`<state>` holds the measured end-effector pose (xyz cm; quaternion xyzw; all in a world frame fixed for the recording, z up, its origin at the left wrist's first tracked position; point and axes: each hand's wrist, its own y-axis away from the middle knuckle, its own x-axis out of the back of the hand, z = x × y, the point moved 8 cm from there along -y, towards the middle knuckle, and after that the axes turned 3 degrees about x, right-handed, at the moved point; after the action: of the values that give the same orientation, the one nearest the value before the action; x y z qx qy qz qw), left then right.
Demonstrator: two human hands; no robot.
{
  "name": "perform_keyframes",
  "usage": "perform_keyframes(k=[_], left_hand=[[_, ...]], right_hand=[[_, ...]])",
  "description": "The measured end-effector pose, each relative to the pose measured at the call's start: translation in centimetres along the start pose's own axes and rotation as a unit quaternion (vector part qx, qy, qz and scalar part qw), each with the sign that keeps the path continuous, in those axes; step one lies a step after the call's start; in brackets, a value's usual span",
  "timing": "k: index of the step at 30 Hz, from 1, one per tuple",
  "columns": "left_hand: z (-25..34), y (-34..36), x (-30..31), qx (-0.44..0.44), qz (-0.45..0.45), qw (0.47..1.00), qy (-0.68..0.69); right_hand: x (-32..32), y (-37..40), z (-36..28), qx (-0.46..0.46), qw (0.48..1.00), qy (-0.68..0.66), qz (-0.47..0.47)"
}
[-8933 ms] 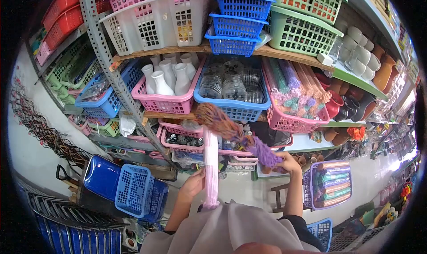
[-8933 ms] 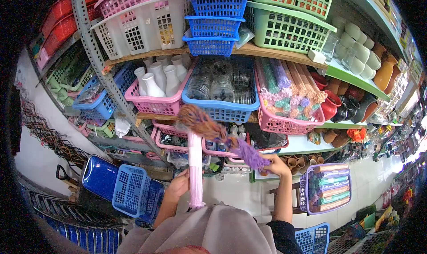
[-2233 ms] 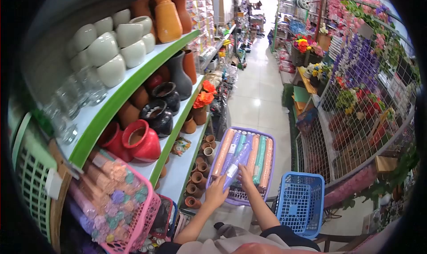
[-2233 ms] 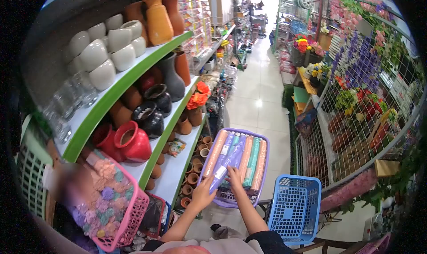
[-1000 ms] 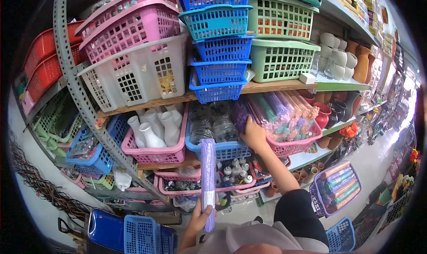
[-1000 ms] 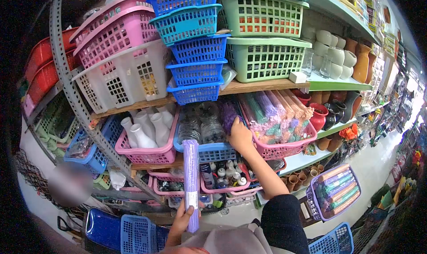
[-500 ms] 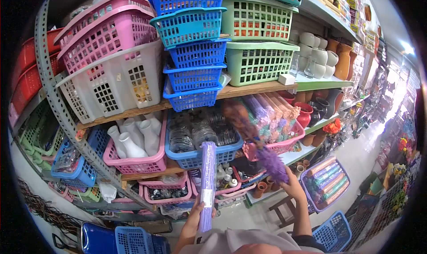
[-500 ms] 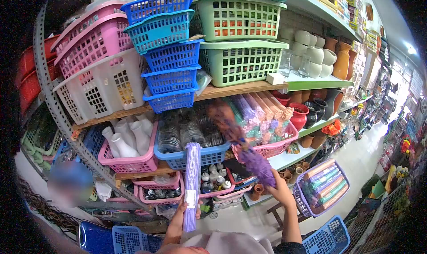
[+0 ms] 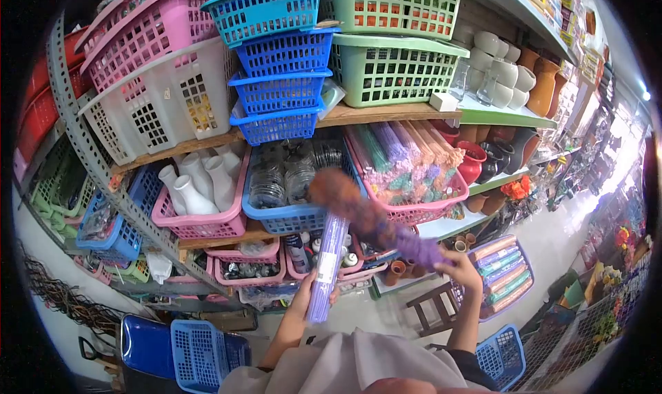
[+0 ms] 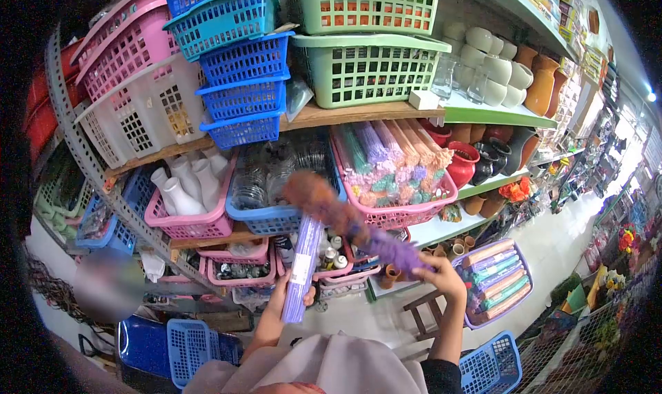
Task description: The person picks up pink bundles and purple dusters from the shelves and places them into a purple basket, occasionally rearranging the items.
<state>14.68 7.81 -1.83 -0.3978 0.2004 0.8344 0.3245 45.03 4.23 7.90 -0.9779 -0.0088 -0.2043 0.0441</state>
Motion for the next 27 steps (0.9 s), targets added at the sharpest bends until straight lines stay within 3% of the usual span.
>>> perform_keyframes(k=[2,4,5,8,10,12,14,15,16,17,19,21,22,24,25,26,27], left_hand=[[-0.1,-0.3,0.2,-0.021,0.011,0.999,0.024],[0.3,-0.4,-0.6,-0.032,-0.017,0.999,0.040],[0.4,-0.4,-1.2,-0.032,-0.028,0.998,0.056],[0.3,-0.4,-2.1,-0.033,-0.046,0.994,0.089],[0.2,-0.6,-1.6,-0.060,-0.051,0.994,0.071],[-0.5,-0.5,-0.7,-0.063,-0.010,0.996,0.068],[-0.5,-0.5,-2.0,-0.050,-0.031,0.998,0.019],[-0.6,-0.2,-1.2,-0.071,0.070,0.995,0.027],[-0.4,0.1,-1.9,-0.073,0.073,0.994,0.027],[-0.9,0.3,-1.9,-0.041,0.101,0.993,0.043],[-1.7,0.5,-1.1,-0.011,0.131,0.990,0.059],[-2.2,0.2,0.3,-0.048,0.094,0.994,0.032],[-2.5,0.2,0.7,-0.066,0.074,0.995,0.018],[-2.3,0.3,-0.4,-0.078,0.072,0.994,0.010],[-2.8,0.4,0.0,-0.062,0.073,0.995,-0.001],[-3.3,0.5,0.1,-0.046,0.076,0.996,-0.012],[-0.9,0.9,-3.8,-0.143,0.061,0.981,-0.116]], right_hand=[[0.7,-0.6,0.2,0.016,1.000,-0.004,0.015],[-1.0,-0.4,1.4,0.019,0.982,0.029,-0.184],[-2.3,-0.1,0.1,0.106,0.951,0.044,-0.286],[-2.4,-0.1,-0.4,0.054,0.954,0.024,-0.294],[0.1,-1.4,1.9,0.040,0.983,0.002,-0.177],[1.9,-2.2,4.9,-0.084,0.991,-0.082,-0.061],[2.1,-2.3,5.2,-0.050,0.991,-0.105,-0.069],[1.0,-1.8,4.8,-0.014,0.983,-0.031,-0.178],[-0.3,-1.1,4.5,0.023,0.958,0.043,-0.284],[-1.5,-0.6,4.3,0.041,0.931,0.036,-0.362],[-0.7,-1.0,5.0,0.041,0.945,0.033,-0.324],[1.2,-1.9,6.6,0.002,0.972,-0.037,-0.232],[1.0,-2.1,7.3,0.002,0.971,-0.037,-0.234],[2.8,-3.1,9.4,-0.062,0.983,-0.151,-0.083],[2.3,-2.6,9.6,-0.078,0.973,-0.133,-0.171],[2.3,-2.8,9.4,-0.078,0.972,-0.133,-0.175],[0.5,-2.4,8.1,-0.018,0.951,-0.054,-0.304]])
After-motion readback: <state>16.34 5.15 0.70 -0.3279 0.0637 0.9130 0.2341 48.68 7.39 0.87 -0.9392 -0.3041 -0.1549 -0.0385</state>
